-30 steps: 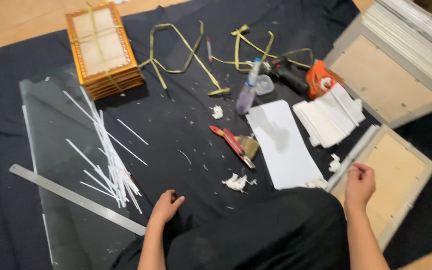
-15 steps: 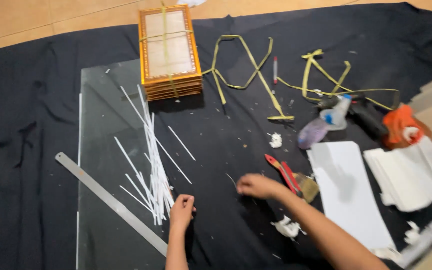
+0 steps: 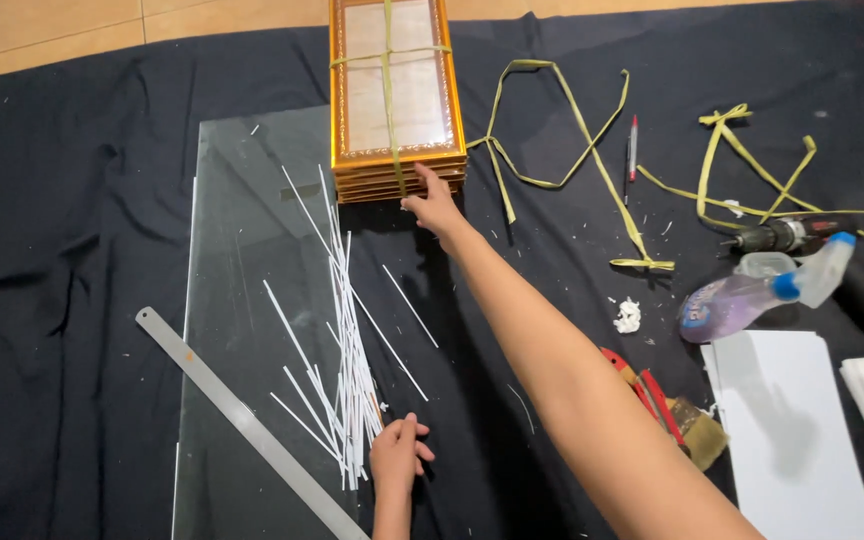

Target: Assembling layers of a picture frame by aligning components and applying pressure to secure them.

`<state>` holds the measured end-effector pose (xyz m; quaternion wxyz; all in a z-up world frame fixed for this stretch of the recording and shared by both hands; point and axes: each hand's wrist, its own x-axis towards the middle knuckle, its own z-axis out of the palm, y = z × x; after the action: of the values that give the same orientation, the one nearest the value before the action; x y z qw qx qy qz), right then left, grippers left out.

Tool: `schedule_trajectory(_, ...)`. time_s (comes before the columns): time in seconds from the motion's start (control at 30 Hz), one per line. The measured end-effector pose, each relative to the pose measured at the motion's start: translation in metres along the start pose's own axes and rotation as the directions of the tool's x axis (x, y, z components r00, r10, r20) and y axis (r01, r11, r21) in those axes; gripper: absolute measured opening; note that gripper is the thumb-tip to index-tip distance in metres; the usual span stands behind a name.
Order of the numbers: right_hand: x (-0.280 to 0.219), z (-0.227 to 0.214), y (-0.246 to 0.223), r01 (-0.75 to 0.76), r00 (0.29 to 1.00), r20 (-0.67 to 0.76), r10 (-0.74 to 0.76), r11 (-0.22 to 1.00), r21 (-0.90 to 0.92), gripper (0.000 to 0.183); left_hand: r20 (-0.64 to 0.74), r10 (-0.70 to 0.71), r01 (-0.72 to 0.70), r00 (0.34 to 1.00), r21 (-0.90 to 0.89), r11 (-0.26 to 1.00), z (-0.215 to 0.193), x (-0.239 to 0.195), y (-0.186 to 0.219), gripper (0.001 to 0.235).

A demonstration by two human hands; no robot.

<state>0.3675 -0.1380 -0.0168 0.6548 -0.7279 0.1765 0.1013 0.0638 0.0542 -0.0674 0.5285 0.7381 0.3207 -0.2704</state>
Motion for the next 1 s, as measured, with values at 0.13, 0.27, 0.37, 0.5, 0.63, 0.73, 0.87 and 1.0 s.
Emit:
schedule_trajectory(0.13,0.017,0.012,0.003,-0.021,0.999,-0.025,0.02,0.999,-0.026,0.078,0.003,0.026,-0.026,1.0,0.021,0.999,0.007,-0.007,0.003,0.038)
schedule_trajectory(0.27,0.025,0.022,0.006,-0.083,0.996,-0.022,0.082,0.995,-0.046,0.065,-0.019,-0.007,0.007,1.0,-0.007,1.0,0.011,-0.013,0.009,0.039)
schedule_trajectory(0.37,0.061,0.028,0.031,-0.013,0.99,-0.139,-0.016,0.979,-0.206,0.037,-0.032,-0.01,0.01,0.999,-0.005,1.0,0.014,-0.013,0.012,0.038)
schedule_trajectory(0.5,0.109,0.055,0.077,0.184,0.89,-0.289,-0.353,0.857,-0.482,0.019,-0.044,-0.021,0.023,0.999,0.041,0.999,0.011,-0.02,0.018,0.039)
schedule_trajectory(0.63,0.076,0.079,0.053,0.298,0.845,-0.407,-0.348,0.937,-0.183,0.031,-0.026,-0.002,0.002,1.0,-0.008,1.0,0.011,-0.01,0.006,0.037)
schedule_trajectory(0.73,0.078,0.081,0.055,0.161,0.768,-0.636,-0.07,0.983,0.086,0.046,0.004,0.028,-0.028,1.0,0.002,1.0,0.008,-0.016,0.012,0.04)
schedule_trajectory(0.87,0.059,0.094,0.054,0.12,0.882,-0.457,-0.117,0.993,-0.022,0.07,-0.03,-0.052,0.053,0.998,0.055,0.997,0.01,-0.026,0.026,0.039)
schedule_trajectory(1.0,0.029,0.094,0.019,0.06,0.907,-0.421,-0.029,0.996,0.061,0.066,-0.026,-0.03,0.03,0.999,0.021,0.999,0.009,-0.024,0.026,0.039)
